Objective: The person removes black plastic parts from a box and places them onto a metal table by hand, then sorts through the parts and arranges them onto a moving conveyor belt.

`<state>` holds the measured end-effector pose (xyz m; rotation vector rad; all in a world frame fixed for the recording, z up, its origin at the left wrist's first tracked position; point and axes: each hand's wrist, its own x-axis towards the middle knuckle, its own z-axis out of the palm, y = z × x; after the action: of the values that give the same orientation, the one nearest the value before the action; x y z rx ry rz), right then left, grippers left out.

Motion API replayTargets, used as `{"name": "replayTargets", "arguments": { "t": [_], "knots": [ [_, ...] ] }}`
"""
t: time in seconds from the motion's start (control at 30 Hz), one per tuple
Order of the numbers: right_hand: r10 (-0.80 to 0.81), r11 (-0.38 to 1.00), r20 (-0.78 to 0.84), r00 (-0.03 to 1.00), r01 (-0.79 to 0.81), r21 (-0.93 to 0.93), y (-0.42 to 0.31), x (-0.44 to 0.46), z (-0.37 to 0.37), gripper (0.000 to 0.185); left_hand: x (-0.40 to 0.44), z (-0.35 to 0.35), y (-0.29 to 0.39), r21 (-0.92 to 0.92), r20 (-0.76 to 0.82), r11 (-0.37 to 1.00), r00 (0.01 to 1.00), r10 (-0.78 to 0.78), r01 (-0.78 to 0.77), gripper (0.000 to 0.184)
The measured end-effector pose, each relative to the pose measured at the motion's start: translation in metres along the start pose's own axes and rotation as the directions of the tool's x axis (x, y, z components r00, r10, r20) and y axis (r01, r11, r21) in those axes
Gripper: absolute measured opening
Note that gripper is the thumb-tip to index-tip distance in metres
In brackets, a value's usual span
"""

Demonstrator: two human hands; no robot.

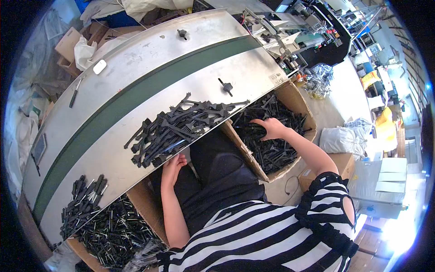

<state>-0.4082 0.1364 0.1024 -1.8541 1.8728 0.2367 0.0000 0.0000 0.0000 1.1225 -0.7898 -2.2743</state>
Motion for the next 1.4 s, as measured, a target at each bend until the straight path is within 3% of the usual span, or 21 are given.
{"name": "replayTargets", "arguments": {
  "t": [0.17, 0.33, 0.63, 0.8, 1.07, 1.1, 1.2, 1.33, 1.4],
  "knots": [
    [0.006, 1.0, -0.127, 0.992, -0.004, 0.021, 0.007, -0.005, -0.001, 0.09, 0.006, 0.003, -0.001, -0.018, -0.006, 1.0, 1.0, -0.009, 0.009, 0.026],
    [0.192, 0.961, -0.294, 0.936, -0.118, 0.251, 0.003, -0.03, -0.029, 0.081, 0.003, 0.004, -0.001, -0.027, 0.008, 0.999, 1.0, -0.024, 0.024, 0.027],
    [0.356, 0.856, -0.483, 0.8, -0.072, 0.512, 0.001, -0.054, -0.045, 0.079, -0.001, 0.007, -0.001, 0.04, -0.001, 0.999, 1.0, 0.014, -0.014, 0.027],
    [0.41, 0.872, -0.595, 0.691, -0.108, 0.477, -0.009, -0.075, -0.07, 0.079, -0.001, 0.009, -0.001, 0.13, -0.018, 0.991, 1.0, 0.018, -0.016, 0.028],
    [0.457, 0.832, -0.701, 0.547, 0.015, 0.554, 0.013, -0.094, -0.093, 0.079, -0.005, 0.009, 0.001, 0.173, -0.025, 0.985, 0.999, 0.023, -0.018, 0.026],
    [0.515, 0.811, -0.653, 0.555, -0.068, 0.582, 0.011, -0.099, -0.099, 0.079, -0.005, 0.009, 0.0, 0.203, -0.003, 0.979, 0.999, 0.032, -0.031, 0.026],
    [0.533, 0.806, -0.674, 0.512, -0.065, 0.589, -0.004, -0.1, -0.12, 0.08, -0.007, 0.013, 0.0, 0.305, 0.043, 0.95, 0.998, 0.052, -0.063, 0.026],
    [0.449, 0.876, -0.717, 0.533, -0.106, 0.47, 0.006, -0.098, -0.116, 0.082, -0.011, 0.02, 0.003, 0.388, 0.068, 0.92, 0.997, 0.035, -0.059, 0.026],
    [0.444, 0.851, -0.661, 0.605, -0.055, 0.522, 0.022, -0.092, -0.095, 0.083, -0.015, 0.024, 0.008, 0.448, 0.139, 0.891, 0.99, 0.014, -0.075, 0.031]
  ]
}}
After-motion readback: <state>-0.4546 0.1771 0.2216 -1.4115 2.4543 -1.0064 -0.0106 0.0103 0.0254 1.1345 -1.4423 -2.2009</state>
